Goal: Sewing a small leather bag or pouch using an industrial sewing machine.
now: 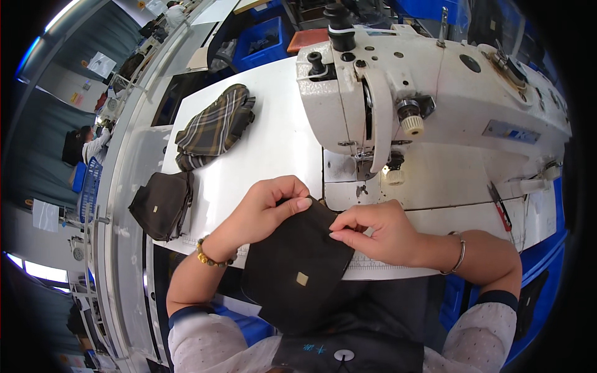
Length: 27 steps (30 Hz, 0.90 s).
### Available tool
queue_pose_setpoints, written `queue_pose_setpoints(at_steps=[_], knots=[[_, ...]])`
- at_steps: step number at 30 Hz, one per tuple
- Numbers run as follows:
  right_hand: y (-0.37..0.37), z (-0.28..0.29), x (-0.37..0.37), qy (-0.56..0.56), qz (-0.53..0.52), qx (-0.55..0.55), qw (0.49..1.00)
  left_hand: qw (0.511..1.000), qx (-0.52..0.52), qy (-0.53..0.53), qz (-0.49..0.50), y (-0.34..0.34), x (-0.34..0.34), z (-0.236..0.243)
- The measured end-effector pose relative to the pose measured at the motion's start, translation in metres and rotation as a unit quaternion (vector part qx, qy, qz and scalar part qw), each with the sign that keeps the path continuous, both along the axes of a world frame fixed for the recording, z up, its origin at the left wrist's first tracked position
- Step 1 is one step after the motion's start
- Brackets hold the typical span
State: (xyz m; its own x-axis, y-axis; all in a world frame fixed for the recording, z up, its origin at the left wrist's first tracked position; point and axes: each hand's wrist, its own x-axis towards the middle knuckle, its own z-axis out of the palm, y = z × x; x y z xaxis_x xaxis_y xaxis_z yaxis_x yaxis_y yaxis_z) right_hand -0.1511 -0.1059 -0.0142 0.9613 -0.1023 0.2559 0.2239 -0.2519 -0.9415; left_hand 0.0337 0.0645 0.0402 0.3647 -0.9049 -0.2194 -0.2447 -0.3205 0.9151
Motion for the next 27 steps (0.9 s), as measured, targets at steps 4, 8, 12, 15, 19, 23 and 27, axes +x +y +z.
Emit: queue_pose_setpoints(at_steps=[4,8,12,15,19,23,27], knots=[[0.004,-0.009,0.0,-0.101,0.072,-0.206,0.971,0.978,0.077,-0.099,-0.166,-0.03,0.032,0.02],[0.002,-0.016,0.01,-0.317,-0.038,-0.375,0.871,0.935,0.115,-0.21,-0.263,-0.064,0.039,0.015],[-0.01,-0.018,0.004,-0.212,-0.054,-0.551,0.805,0.903,0.045,-0.376,-0.202,-0.085,0.024,-0.019],[-0.014,-0.02,0.005,-0.128,-0.067,-0.559,0.816,0.908,-0.022,-0.398,-0.127,-0.09,0.015,-0.041],[-0.017,-0.02,0.01,-0.109,-0.107,-0.572,0.806,0.889,-0.078,-0.449,-0.049,-0.096,0.013,-0.055],[-0.022,-0.018,0.01,-0.088,-0.125,-0.593,0.791,0.876,-0.094,-0.469,-0.055,-0.103,0.019,-0.058],[-0.027,-0.017,0.013,-0.081,-0.132,-0.602,0.783,0.879,-0.097,-0.461,-0.071,-0.11,0.026,-0.059]])
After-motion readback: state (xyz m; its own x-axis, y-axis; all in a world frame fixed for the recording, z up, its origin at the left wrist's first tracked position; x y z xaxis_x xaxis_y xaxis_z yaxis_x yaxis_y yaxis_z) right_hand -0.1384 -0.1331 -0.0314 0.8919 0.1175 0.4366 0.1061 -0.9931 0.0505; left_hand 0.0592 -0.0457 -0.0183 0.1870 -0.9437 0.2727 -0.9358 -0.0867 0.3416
